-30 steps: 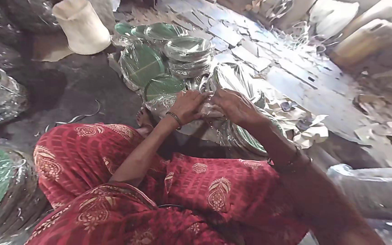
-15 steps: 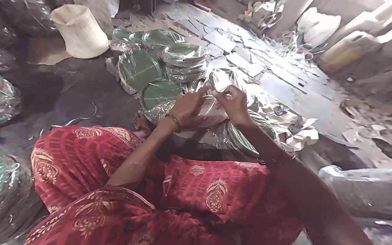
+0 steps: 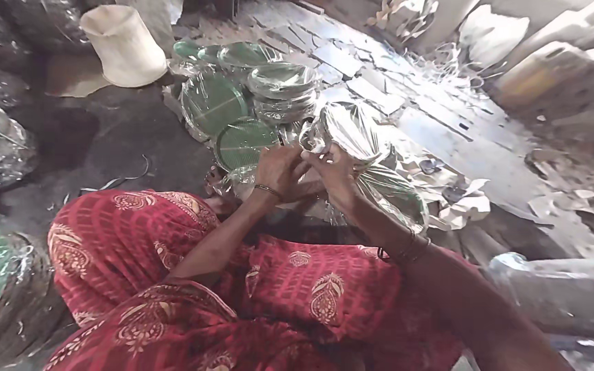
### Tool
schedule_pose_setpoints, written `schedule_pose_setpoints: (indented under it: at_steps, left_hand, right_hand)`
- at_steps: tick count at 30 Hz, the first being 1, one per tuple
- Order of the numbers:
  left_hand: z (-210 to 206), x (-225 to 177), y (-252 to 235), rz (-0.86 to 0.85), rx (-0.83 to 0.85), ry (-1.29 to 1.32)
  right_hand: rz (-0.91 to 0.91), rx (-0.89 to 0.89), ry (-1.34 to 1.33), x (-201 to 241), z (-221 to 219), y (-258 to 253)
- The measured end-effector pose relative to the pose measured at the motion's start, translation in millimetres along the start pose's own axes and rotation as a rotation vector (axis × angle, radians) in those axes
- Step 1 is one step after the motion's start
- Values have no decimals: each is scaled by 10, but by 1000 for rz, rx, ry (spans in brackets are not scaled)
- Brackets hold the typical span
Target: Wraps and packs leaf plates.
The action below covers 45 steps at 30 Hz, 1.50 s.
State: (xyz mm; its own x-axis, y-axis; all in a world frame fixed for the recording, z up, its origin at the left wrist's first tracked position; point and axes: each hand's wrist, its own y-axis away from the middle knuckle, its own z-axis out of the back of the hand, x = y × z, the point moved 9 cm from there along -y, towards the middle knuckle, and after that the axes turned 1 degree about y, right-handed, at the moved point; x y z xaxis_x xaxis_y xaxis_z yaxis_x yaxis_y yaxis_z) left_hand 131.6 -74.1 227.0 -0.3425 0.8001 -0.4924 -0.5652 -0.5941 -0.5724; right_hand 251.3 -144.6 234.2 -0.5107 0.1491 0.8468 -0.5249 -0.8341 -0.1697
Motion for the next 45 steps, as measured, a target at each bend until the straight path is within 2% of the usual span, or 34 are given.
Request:
schedule_pose_setpoints:
  at_steps: [3,6,7,9,11,12,14,21,25,28,30,33,36,40,42,45]
  left_hand:
    - [65,-50,-61,-68,-8,27]
    - [81,-26,-105,-82,37,81]
    - [80,0,-113,-76,65,106]
    - [95,32,-152,-88,96,133]
    - [107,61,-172,-104,113,142]
    - [118,69,-178,-113,116,134]
    - [107,76,-182,-139,133,119]
    - [29,88,-193,-232,265,287]
    - [-89,114,-165,-232,367,282]
    - [-178,146,-167,-209,437,243]
    - [-194,143,-167,-214,445,206]
    - [-206,137,-137,-235,452,118]
    - [-240,153,-91,-329,375,13]
    - [-248,185,-61,-330,243,-35]
    - [-232,228,-78,-278,209,-22]
    - [-234,318,-105,-131,267,34]
  right_hand:
    - [38,-15,13,62,56,-95]
    - [87,78,20,141,126,-188]
    - [163,101,17,205,167,-194]
    - [455,121,95,421,265,-159]
    - [817,183,296,626,243,11]
    - [923,246,419,647,175,92]
    - [985,345,549,567,39,186]
    - [1248,349,686,653,82,329]
    - [1179,388,756,482,55,205]
    - [1048,371,764,339,42,123]
    - [841,398,825,217,-10,46]
    - [357,542,833,-77,-139,-25]
    - [84,571,524,-258,-223,-51]
    - [-276,499,15,-381,-319,58]
    - [-270,468,-53,-365,-323,20]
    - [-90,431,167,-294,-254,-125]
